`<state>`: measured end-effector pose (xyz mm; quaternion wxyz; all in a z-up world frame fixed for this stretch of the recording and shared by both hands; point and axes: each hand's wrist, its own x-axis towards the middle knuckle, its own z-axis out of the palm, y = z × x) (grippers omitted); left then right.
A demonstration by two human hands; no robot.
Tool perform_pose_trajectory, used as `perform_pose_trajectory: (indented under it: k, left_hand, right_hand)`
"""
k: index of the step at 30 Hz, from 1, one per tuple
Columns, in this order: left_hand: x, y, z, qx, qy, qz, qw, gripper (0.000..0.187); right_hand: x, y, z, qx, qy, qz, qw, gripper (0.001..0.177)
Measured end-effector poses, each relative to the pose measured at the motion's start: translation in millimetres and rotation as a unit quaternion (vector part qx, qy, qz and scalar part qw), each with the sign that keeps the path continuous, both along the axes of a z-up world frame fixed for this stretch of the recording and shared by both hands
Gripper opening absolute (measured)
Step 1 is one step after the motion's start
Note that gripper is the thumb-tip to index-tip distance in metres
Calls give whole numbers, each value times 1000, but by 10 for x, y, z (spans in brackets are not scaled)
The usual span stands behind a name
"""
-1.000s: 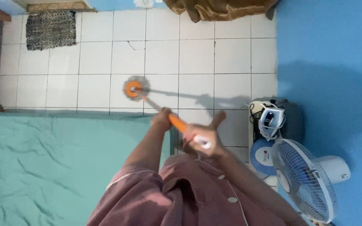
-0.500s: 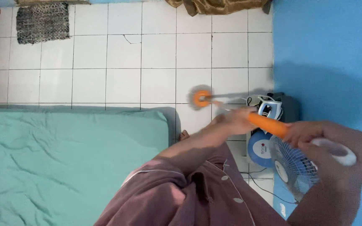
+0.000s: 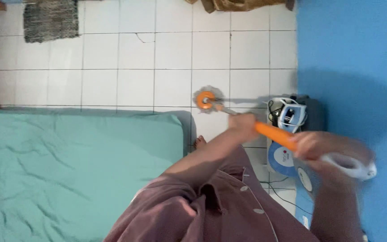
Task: The recorder mops the tiled floor of a bedroom and small hallway, then hangs a towel and picks up a small rug.
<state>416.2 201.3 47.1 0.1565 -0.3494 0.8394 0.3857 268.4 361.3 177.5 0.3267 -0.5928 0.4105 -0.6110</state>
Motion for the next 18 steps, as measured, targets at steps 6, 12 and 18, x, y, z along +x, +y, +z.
perform_pose_trajectory:
  k: [6, 12, 18]
  left_hand:
    - [1259, -603, -483, -59, -76, 177, 980, 25]
    - [1720, -571, -605, -5, -164, 358, 919, 43]
    - [950, 622, -1417, -34, 80, 225, 971, 28]
  right_hand:
    - [1135, -781, -150, 54, -122, 32, 991, 8]
    - [1530, -736, -795, 95, -50, 101, 989, 17]
    - [825, 632, -155, 176, 56, -46, 982, 14]
